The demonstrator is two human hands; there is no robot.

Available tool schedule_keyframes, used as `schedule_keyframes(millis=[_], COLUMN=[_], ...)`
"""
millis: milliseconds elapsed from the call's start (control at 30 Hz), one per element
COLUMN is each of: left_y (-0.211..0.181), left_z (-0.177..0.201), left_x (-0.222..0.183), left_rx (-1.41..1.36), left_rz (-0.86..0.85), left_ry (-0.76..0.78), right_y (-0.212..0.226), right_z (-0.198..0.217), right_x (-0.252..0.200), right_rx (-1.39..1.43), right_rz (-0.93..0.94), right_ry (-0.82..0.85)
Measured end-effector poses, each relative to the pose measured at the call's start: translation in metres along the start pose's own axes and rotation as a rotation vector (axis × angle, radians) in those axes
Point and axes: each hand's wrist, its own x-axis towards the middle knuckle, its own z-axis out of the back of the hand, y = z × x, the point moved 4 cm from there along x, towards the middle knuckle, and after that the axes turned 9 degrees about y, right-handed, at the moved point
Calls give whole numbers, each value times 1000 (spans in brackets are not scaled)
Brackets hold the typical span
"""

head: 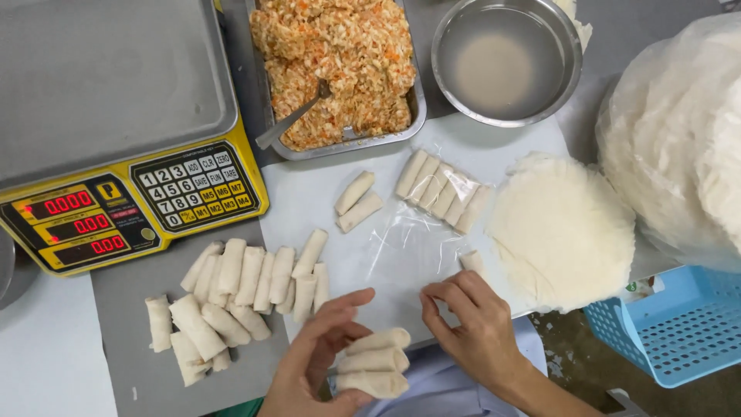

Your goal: Packing pre-made spring rolls into small plastic bags on a production line.

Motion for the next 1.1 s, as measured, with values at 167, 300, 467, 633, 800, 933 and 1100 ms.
schedule_keyframes(millis=[167,300,467,633,800,933,1100], left_y=[16,29,31,26,66,71,76], left_z=[-4,-15,-21,-4,-19,-45,-60], left_x=[11,23,29,12,1,14,31], left_rx=[133,379,484,508,863,1192,1320], left_rz=[565,314,438,527,-84,-133,-360], left_ry=[282,406,563,386,-114,-372,-435], right_y=[-1,0,1,5,5,7,4], right_z=[5,5,4,0,-1,0,-3], right_x=[0,0,-1,-1,-4,-6,-11], right_rx=[1,35,30,49,18,8,-1], right_rz=[32,30,9,23,30,57,90], right_ry=[-26,-20,-69,-72,-69,-67,-66])
